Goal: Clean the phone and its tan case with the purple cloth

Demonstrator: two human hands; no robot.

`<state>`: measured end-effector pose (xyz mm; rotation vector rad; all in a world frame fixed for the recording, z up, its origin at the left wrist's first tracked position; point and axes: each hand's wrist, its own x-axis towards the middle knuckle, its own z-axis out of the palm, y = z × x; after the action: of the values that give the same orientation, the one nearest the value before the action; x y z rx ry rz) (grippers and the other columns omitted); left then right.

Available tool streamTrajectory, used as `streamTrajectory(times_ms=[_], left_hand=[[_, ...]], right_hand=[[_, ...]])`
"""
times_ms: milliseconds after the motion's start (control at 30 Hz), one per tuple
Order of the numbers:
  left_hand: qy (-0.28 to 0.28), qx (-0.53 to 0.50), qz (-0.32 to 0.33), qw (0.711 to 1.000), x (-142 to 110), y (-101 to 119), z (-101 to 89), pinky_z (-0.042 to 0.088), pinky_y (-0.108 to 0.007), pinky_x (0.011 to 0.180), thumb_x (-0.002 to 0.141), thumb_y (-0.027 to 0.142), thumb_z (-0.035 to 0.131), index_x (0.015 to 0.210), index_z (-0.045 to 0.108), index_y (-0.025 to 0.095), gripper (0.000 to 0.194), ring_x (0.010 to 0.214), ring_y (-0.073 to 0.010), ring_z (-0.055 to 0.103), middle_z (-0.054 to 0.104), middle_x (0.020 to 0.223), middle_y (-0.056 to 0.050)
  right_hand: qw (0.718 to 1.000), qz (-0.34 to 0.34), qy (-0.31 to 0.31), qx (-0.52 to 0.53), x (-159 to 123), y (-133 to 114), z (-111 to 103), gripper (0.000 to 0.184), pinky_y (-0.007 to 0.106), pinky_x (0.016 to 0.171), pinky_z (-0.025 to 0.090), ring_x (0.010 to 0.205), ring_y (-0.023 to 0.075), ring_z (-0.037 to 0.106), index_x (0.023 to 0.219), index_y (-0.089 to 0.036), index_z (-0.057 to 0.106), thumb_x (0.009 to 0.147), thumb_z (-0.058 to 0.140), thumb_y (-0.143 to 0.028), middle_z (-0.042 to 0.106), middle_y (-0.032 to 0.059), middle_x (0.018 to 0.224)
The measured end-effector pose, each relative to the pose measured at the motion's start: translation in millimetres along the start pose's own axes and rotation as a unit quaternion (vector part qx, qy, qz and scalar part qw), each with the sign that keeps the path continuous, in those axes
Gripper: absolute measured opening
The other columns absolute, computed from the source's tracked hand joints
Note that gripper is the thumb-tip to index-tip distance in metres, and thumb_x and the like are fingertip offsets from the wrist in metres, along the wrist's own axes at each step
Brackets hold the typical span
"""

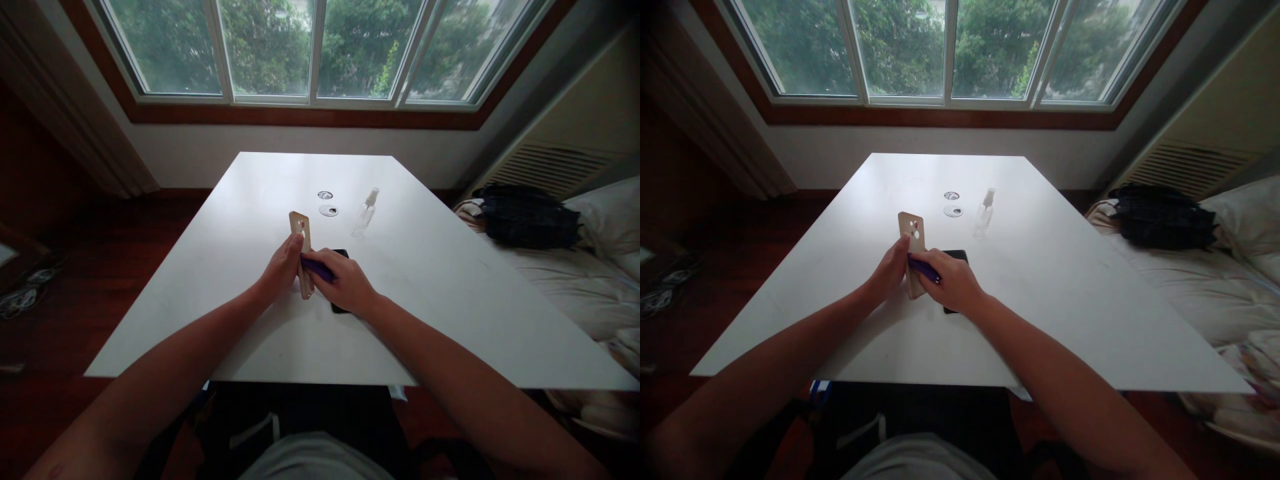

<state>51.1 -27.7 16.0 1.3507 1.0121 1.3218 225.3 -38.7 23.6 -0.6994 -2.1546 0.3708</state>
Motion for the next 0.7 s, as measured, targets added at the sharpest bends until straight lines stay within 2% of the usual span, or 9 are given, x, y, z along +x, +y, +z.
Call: streamTrajectory(times_ms=[133, 300, 533, 700], left_hand=[[-0.023, 0.068, 0.032, 0.997, -5.1, -1.5, 1.2, 0.048, -0.027, 0.074, 0.097, 0.071, 0.043, 0.094, 0.063, 0.016, 0.058, 0.081, -0.0168, 0.060, 0.067, 0.088, -0.005], [-0.065, 0.078, 0.030, 0.994, -10.1, -0.8, 2.7, 0.048, -0.027, 0.075, 0.098, 0.068, 0.043, 0.111, 0.066, 0.016, 0.058, 0.086, -0.0177, 0.061, 0.069, 0.098, -0.006], [-0.051, 0.080, 0.035, 0.995, -8.6, -0.6, 1.4, 0.048, -0.027, 0.074, 0.097, 0.070, 0.043, 0.102, 0.066, 0.017, 0.058, 0.081, -0.0168, 0.059, 0.068, 0.090, -0.005], [-0.025, 0.047, 0.032, 0.998, -4.2, -2.9, 2.1, 0.048, -0.028, 0.078, 0.098, 0.070, 0.041, 0.096, 0.064, 0.017, 0.058, 0.085, -0.0178, 0.060, 0.067, 0.090, -0.005]], right_hand=[[0.999, 0.005, 0.050, -0.003, 0.6, -1.1, -1.4, 0.038, 0.038, 0.090, 0.057, 0.104, 0.0220, 0.070, 0.132, -0.029, 0.060, 0.095, 0.059, -0.020, 0.072, 0.0065, 0.116], [0.996, 0.017, 0.083, -0.006, 0.4, -2.2, -4.1, 0.036, 0.039, 0.090, 0.057, 0.106, 0.0230, 0.070, 0.127, -0.029, 0.061, 0.093, 0.060, -0.017, 0.072, 0.0062, 0.116], [0.998, 0.006, 0.061, -0.001, 0.8, -2.4, -3.8, 0.035, 0.037, 0.086, 0.057, 0.098, 0.0218, 0.070, 0.127, -0.029, 0.061, 0.093, 0.062, -0.021, 0.073, 0.0058, 0.110], [1.000, -0.009, 0.022, 0.009, -0.3, -3.3, -3.7, 0.032, 0.036, 0.084, 0.057, 0.094, 0.0209, 0.072, 0.126, -0.027, 0.062, 0.094, 0.062, -0.023, 0.074, 0.0065, 0.109]])
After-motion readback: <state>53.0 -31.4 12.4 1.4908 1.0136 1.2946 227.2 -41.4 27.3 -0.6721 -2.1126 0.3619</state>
